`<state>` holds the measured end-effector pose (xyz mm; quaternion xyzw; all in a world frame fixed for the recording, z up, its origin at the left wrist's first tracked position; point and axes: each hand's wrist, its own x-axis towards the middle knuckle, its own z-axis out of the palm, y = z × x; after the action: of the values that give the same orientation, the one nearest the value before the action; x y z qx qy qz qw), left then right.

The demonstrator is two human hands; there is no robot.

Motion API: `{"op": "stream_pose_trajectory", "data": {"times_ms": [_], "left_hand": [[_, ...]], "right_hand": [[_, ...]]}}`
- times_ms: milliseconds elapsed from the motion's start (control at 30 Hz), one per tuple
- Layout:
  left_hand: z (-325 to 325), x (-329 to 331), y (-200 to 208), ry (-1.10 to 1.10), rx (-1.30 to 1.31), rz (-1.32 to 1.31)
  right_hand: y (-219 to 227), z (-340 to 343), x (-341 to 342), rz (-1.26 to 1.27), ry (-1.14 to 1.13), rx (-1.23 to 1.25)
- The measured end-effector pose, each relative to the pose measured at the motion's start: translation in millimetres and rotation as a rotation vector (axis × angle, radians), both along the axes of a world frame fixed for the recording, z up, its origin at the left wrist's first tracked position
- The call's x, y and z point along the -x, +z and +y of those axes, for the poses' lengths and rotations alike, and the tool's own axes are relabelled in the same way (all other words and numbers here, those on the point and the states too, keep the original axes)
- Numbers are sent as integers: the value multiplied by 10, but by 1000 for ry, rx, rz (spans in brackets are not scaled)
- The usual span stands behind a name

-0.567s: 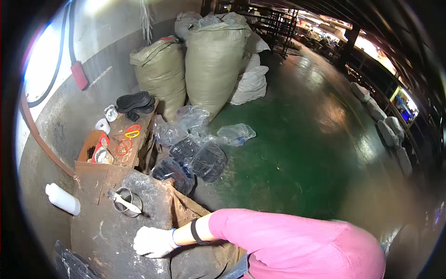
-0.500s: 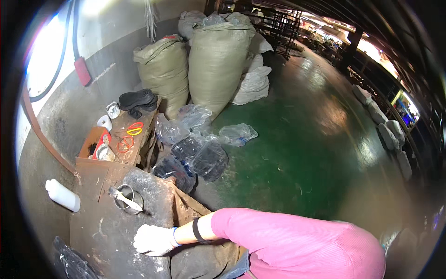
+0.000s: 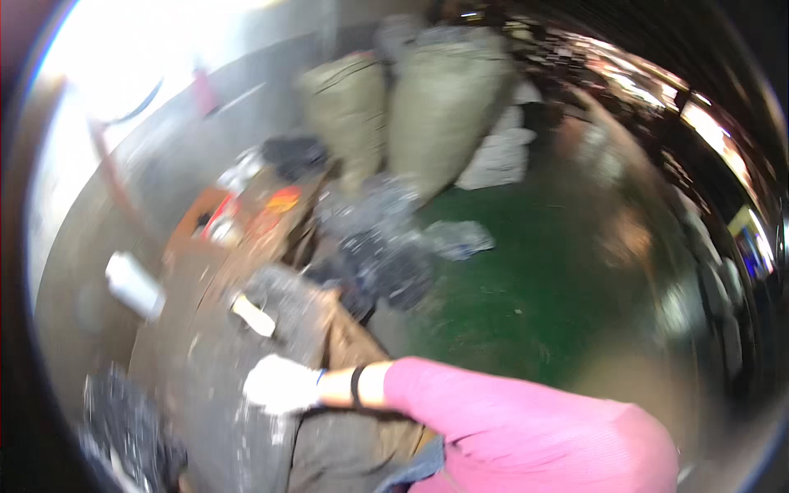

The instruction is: The person removes a stack of soles from a plastic bag and applies liquid from a container to the bottom of each sole using a brush. After brushing each sole, the person places it back onto the stack.

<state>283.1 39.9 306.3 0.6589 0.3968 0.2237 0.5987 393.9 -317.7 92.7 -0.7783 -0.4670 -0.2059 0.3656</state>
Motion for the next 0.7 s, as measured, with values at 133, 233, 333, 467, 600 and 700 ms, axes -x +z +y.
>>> {"op": "stream_pose_trajectory", "data": {"times_ms": [133, 233, 333, 467, 600, 700], "left_hand": [[675, 310, -1024, -132, 188, -286], [77, 435, -1198, -82, 296, -438], [-375, 1083, -1789, -12, 546, -452], [-912, 1795, -2208, -76, 630, -309], [-1613, 2097, -2067, -164, 538, -176], [-1886, 2222, -2166, -361, -56, 63]], "right_hand": [[273, 98, 79, 106, -74, 322], [156, -37, -67, 26, -115, 331], [-37, 16, -121, 4, 15, 126], [-219, 180, -337, 495, -46, -156], [117, 314, 169, 735, 332, -141], [134, 236, 529, 679, 55, 63]]}}
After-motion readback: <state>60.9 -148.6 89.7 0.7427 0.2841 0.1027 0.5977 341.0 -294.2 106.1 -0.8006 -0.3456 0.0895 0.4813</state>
